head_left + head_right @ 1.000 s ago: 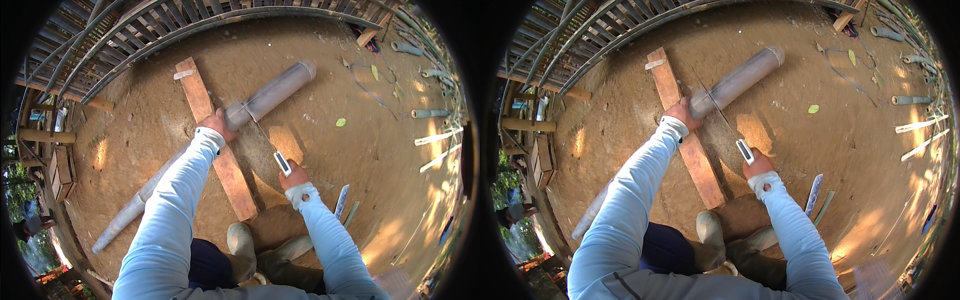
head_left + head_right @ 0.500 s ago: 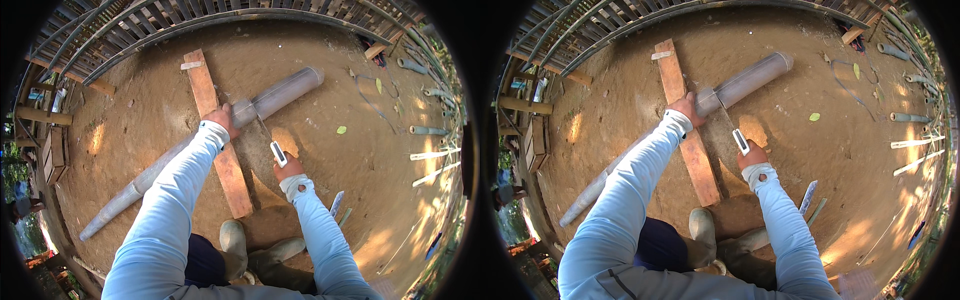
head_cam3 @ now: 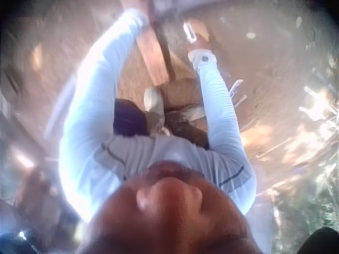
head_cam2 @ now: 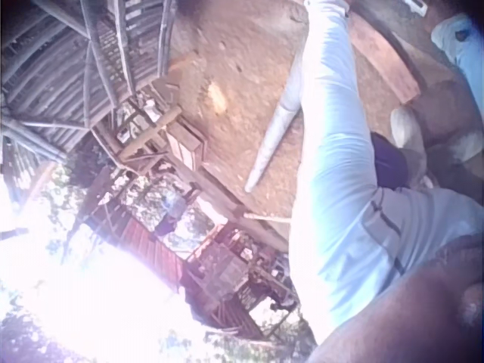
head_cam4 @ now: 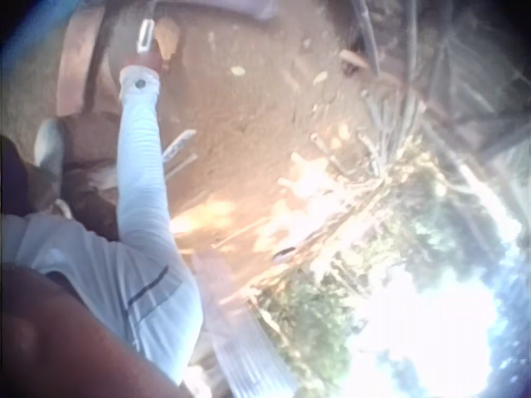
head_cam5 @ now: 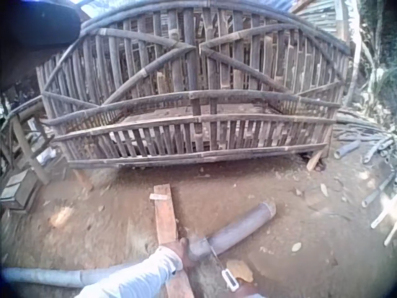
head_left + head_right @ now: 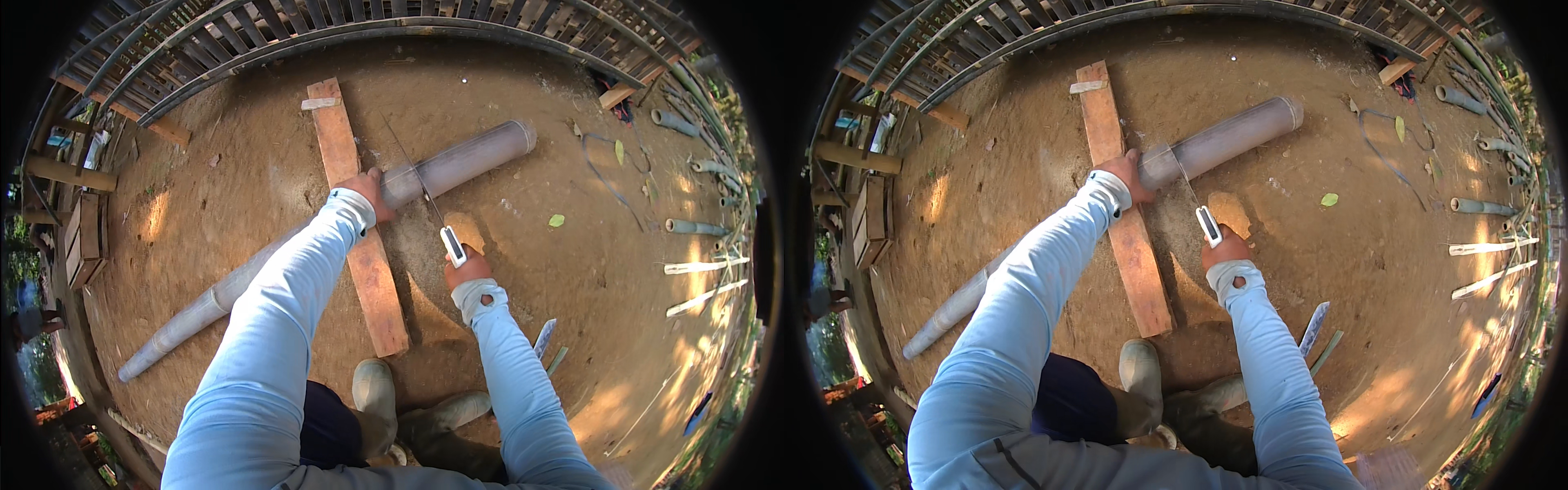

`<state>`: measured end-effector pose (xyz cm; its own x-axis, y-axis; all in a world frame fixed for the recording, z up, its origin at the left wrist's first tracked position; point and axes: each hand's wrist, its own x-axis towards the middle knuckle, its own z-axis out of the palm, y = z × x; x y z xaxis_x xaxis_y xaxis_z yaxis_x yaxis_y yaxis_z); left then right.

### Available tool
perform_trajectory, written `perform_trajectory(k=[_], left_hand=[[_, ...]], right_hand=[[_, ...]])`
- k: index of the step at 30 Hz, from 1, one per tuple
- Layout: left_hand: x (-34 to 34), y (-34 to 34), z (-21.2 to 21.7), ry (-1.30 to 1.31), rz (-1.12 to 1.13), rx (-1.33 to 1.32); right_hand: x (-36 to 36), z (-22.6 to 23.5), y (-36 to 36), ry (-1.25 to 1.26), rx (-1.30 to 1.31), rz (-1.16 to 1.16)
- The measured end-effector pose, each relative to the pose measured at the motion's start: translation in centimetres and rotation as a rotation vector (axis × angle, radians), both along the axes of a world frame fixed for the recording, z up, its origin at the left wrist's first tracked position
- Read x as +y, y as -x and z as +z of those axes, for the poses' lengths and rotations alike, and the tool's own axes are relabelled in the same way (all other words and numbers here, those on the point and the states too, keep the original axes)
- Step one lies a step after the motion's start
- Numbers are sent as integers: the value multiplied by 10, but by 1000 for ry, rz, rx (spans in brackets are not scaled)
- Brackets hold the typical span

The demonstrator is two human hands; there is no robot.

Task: The person uses a hand saw to cut a long bamboo pole resting on a wooden support. After sawing through the pole, the person picks up the cut section and uses a knife to scrape and smooth the cut end. The person continues to refine the bamboo piece by scraping its surface with the knife.

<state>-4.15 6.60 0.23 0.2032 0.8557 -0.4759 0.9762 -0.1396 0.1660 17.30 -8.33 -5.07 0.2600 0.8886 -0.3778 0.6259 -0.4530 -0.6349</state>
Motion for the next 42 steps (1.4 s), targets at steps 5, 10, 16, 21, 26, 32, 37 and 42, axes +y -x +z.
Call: perform_trajectory(k=[5, 10, 16, 21, 26, 32, 37, 42], left_hand=[[-7, 1, 1, 20, 27, 3], [-3, -3, -3, -20, 18, -6], [-16, -1, -1, -23, 36, 1], [-17, -7, -1, -10, 38, -2], [-25, -12, -6, -92, 84, -9], [-35, -6, -20, -146, 83, -7], [-43, -8, -15, -204, 83, -10], [-46, -10, -21, -278, 76, -58]], right_hand=[[-10, 24, -6, 53, -35, 83], [-4, 26, -3, 99, 0, 43], [-19, 45, -3, 118, -79, 120], [-21, 38, 2, 114, -35, 56], [-18, 29, -14, 199, 216, 74], [-41, 69, -16, -81, 60, 183], [15, 47, 6, -16, 47, 113], [58, 32, 25, 140, 66, 37]])
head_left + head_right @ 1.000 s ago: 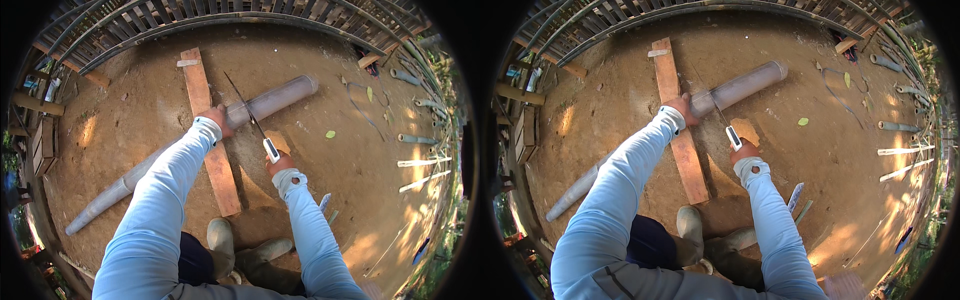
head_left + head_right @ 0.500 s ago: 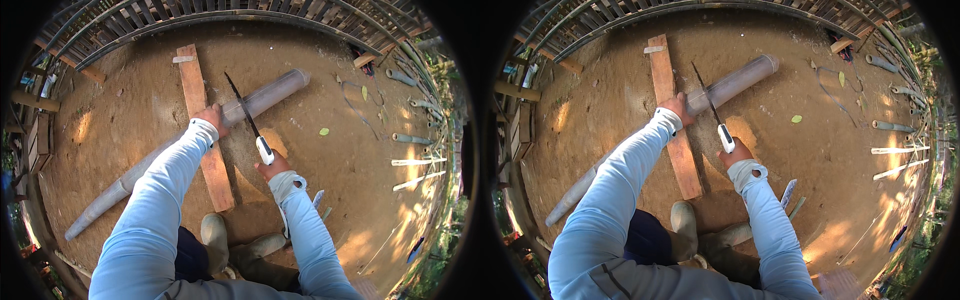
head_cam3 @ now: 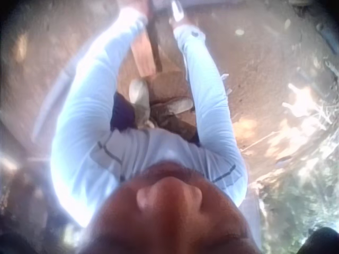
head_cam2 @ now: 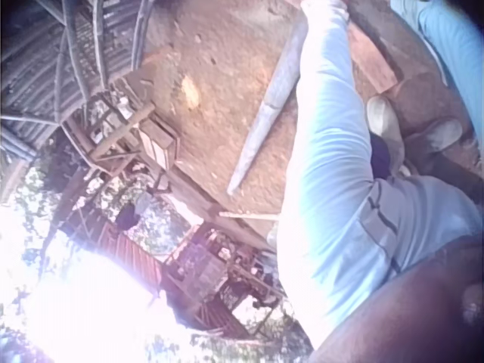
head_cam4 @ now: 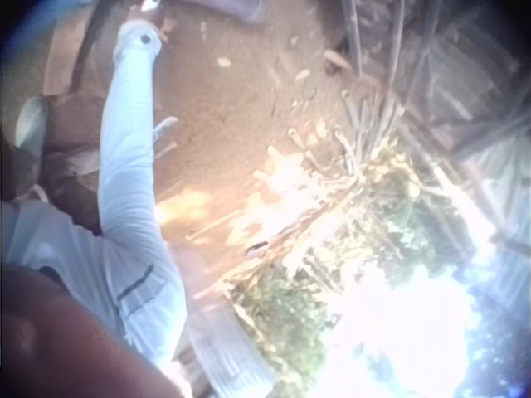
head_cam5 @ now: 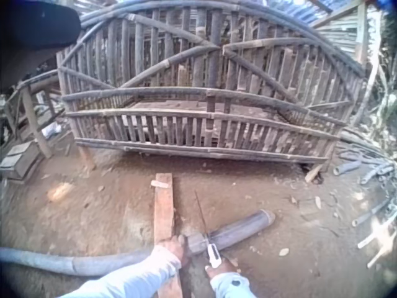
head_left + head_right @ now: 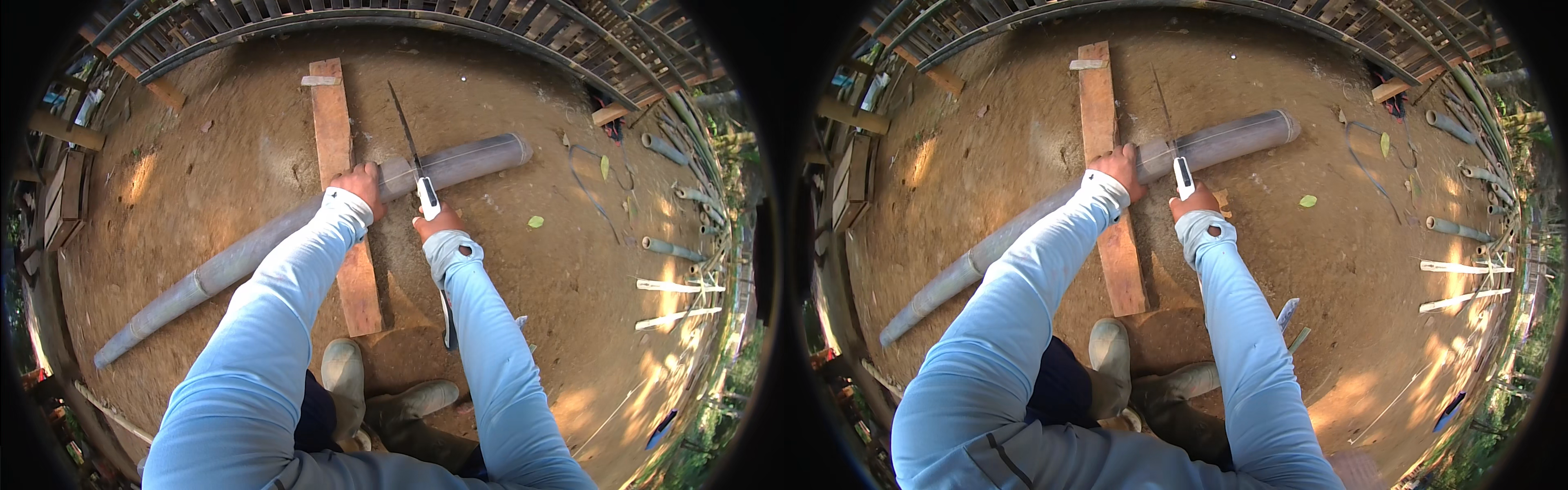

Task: The person uses a hand saw to cut a long bamboo pole resting on a wooden support. After sawing through the pole, the person picks up the cut section and uses a knife to scrape and smooth the cut end. The person continues to refine the bamboo piece by scraping its surface with the knife.

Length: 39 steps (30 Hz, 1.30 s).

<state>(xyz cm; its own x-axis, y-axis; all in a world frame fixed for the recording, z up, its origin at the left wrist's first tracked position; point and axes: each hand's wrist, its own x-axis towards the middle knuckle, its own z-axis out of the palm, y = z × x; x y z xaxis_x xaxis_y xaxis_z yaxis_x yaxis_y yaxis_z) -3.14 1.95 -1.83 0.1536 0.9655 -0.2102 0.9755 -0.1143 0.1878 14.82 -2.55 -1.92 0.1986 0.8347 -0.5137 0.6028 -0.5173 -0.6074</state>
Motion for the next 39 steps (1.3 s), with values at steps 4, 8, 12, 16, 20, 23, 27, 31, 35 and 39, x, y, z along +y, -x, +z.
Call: perform_trajectory(k=[4, 8, 12, 16, 20, 23, 27, 31, 35, 39], left_hand=[[0, 2, 0, 16, 13, -2], [-1, 3, 3, 3, 3, 2], [1, 1, 6, 39, 15, 9], [4, -6, 8, 54, 2, 10], [13, 8, 8, 157, 19, 37], [21, 6, 20, 223, 13, 4], [17, 5, 14, 209, 2, 28], [8, 4, -2, 76, 32, 25], [-13, -7, 3, -91, -8, -13], [-33, -17, -3, -155, -61, -17]], right_hand=[[-1, -6, 5, 6, 26, -1], [-2, -7, 11, -33, -71, 66], [5, -5, 12, -14, -115, 63], [23, -15, 1, 31, -26, 56], [-46, -1, -7, -17, -84, 40], [-154, -31, -68, 172, -203, 75], [-199, -27, -90, -51, -51, -29], [-154, 18, -82, -267, 24, -46], [-146, 13, -117, -324, -203, -76], [-200, -24, -188, -269, -376, -168]])
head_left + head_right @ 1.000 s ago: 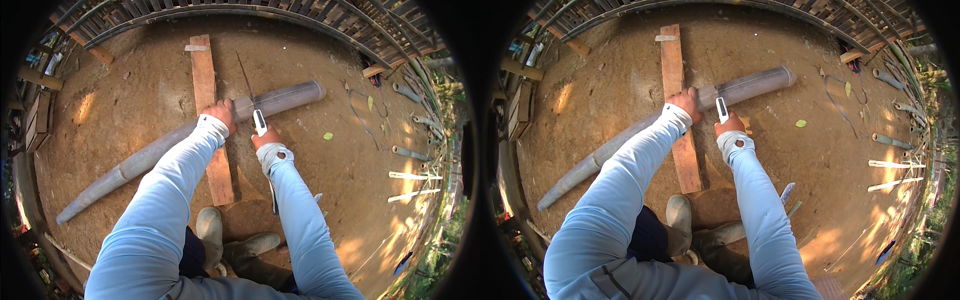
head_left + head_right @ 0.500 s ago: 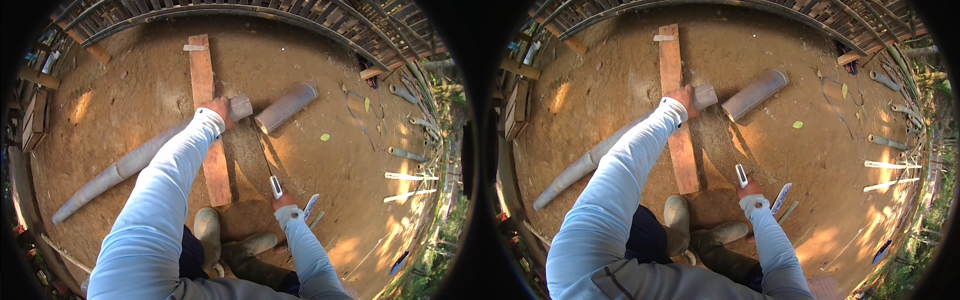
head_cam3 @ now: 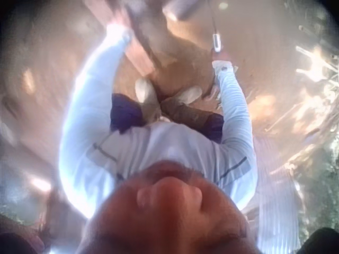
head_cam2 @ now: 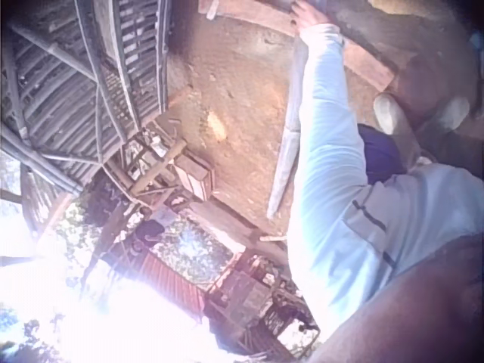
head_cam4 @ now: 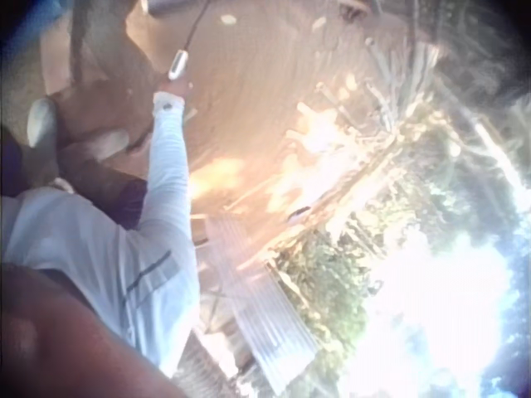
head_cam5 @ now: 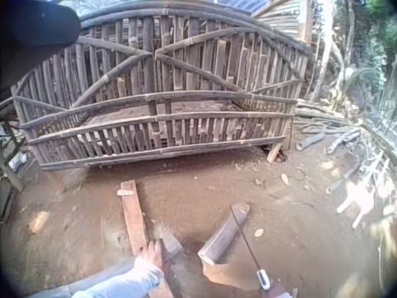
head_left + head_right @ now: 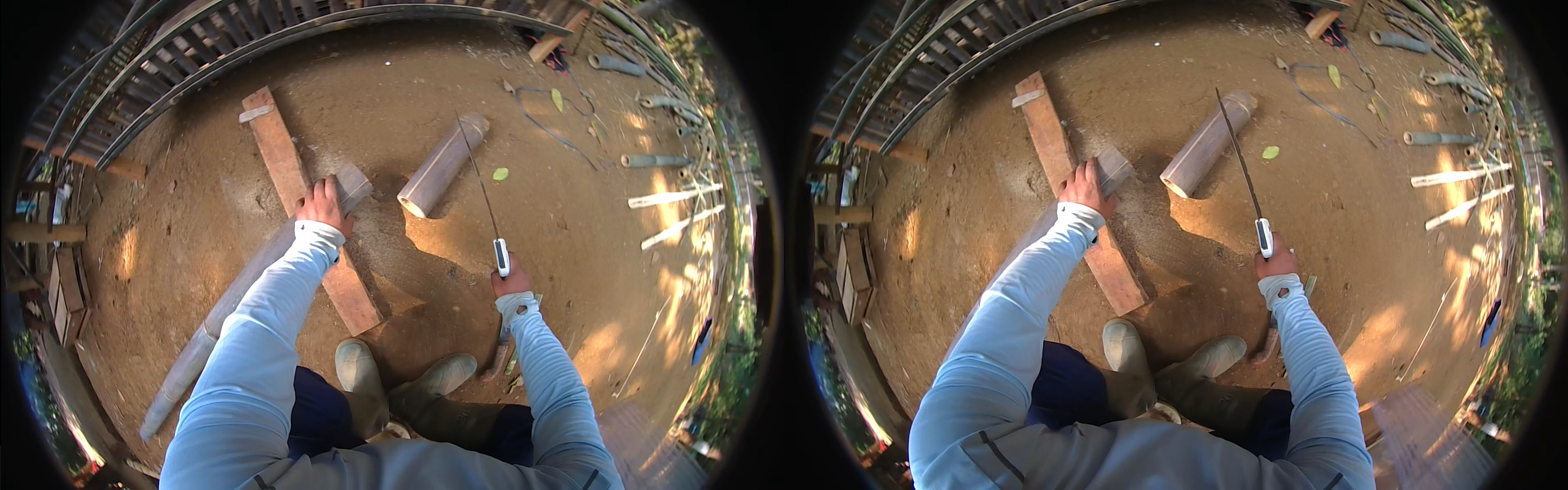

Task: The person uses a hand saw to cut a long bamboo pole resting on a wooden support. After sawing through the pole, the person picks up the cut section and uses a knife to scrape and smooth the cut end. The person continues to refine the bamboo piece by scraping its surface with the knife.

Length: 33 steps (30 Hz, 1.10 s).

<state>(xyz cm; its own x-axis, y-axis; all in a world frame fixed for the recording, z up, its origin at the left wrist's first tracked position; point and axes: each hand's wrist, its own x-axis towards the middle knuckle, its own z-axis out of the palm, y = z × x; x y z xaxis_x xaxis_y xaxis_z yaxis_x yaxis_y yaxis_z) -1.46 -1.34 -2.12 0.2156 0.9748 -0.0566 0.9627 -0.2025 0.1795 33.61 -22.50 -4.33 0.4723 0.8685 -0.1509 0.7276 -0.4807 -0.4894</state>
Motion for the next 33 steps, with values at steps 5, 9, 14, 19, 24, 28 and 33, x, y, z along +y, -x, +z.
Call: perform_trajectory(k=[5, 9, 14, 19, 24, 28, 33], left_hand=[[-22, -10, -11, -40, -77, 79], [-32, -10, -20, -14, -79, 109], [-50, 11, 11, 158, -168, 160], [-65, 70, 18, 305, -140, 98], [-97, 133, -2, 313, -21, 59], [-96, 144, -5, 331, 102, 48], [-96, 134, -4, 284, 124, 114]], right_hand=[[-105, -22, -76, 294, -146, -114], [-138, -28, -82, 480, -142, -254], [-137, -47, -53, 506, -122, -154], [-105, -29, -5, 479, 27, -126], [-61, 9, 36, 185, -69, 76], [32, 7, 58, -20, -278, 430], [164, -3, 69, -118, -537, 766]])
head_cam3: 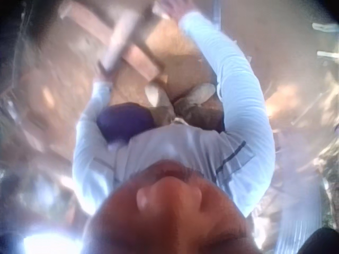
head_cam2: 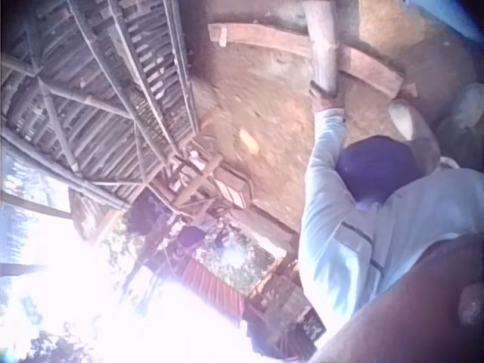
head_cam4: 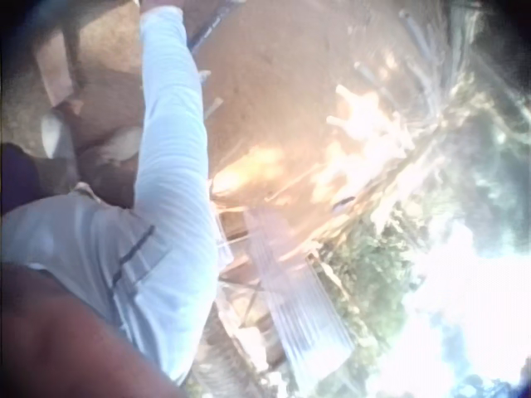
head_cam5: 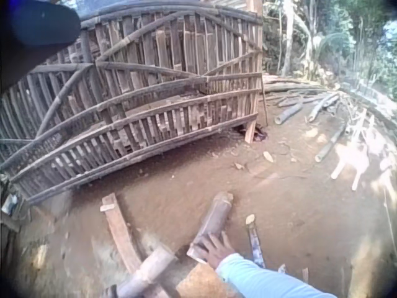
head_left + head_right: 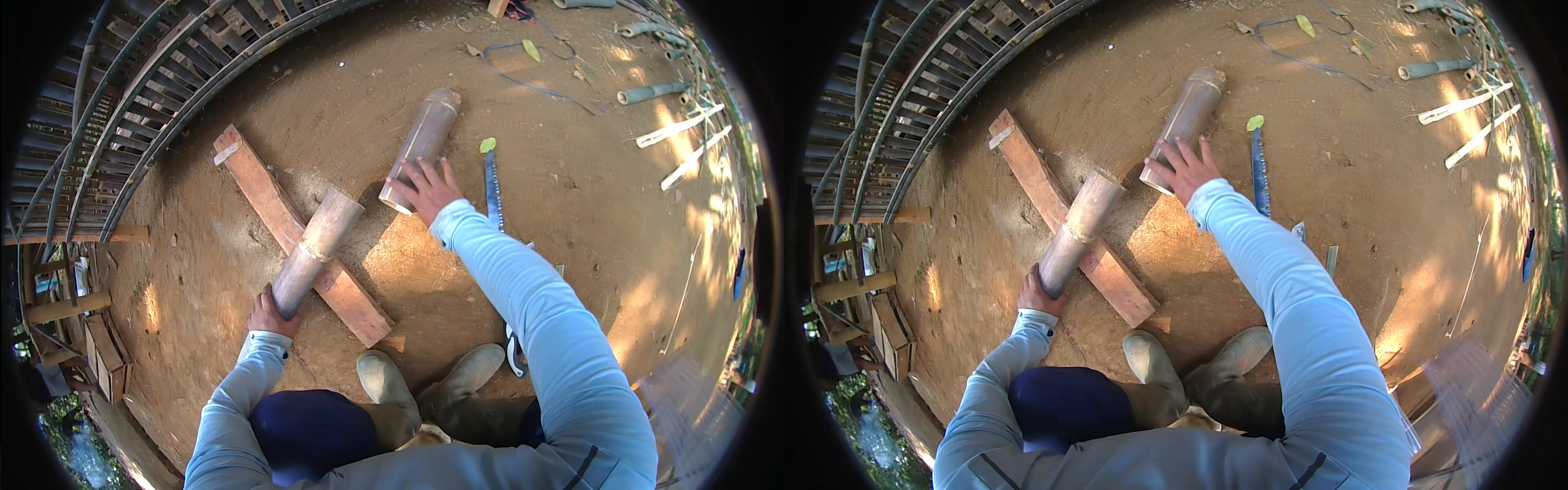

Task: The person uses a hand saw to cut a long bamboo pole resting on a wooden support. After sawing through the pole, the person picks up the cut section and uses a knife to scrape and smooth the cut end. The person continues to refine the bamboo piece by scraping its surface with the knife.

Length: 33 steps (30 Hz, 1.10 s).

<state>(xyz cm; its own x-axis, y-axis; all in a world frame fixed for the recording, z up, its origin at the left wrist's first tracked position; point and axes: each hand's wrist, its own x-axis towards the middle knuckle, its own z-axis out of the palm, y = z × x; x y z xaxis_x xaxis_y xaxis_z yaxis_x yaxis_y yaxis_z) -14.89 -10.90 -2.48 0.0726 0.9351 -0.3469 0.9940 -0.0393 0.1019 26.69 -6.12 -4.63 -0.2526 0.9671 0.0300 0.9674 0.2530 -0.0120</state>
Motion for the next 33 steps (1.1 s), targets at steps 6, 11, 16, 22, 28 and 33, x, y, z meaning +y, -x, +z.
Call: perform_trajectory(k=[6, 11, 16, 22, 28, 33], left_hand=[[1, 7, -4, -39, -20, -20], [3, 9, 1, -34, -36, -48], [2, 9, 7, -5, -26, -43], [-1, 21, 5, 23, -42, -83], [1, 38, 3, 219, -13, 2], [-26, 88, -12, 222, 136, -114]], right_hand=[[67, 21, -4, 314, -191, 308], [65, 70, -38, -273, 515, -33], [32, 133, -46, -452, 837, -455], [-48, 182, -6, -450, 919, -536], [-100, 126, 28, -287, 1112, -746], [-101, 127, 18, -322, 1154, -735]])
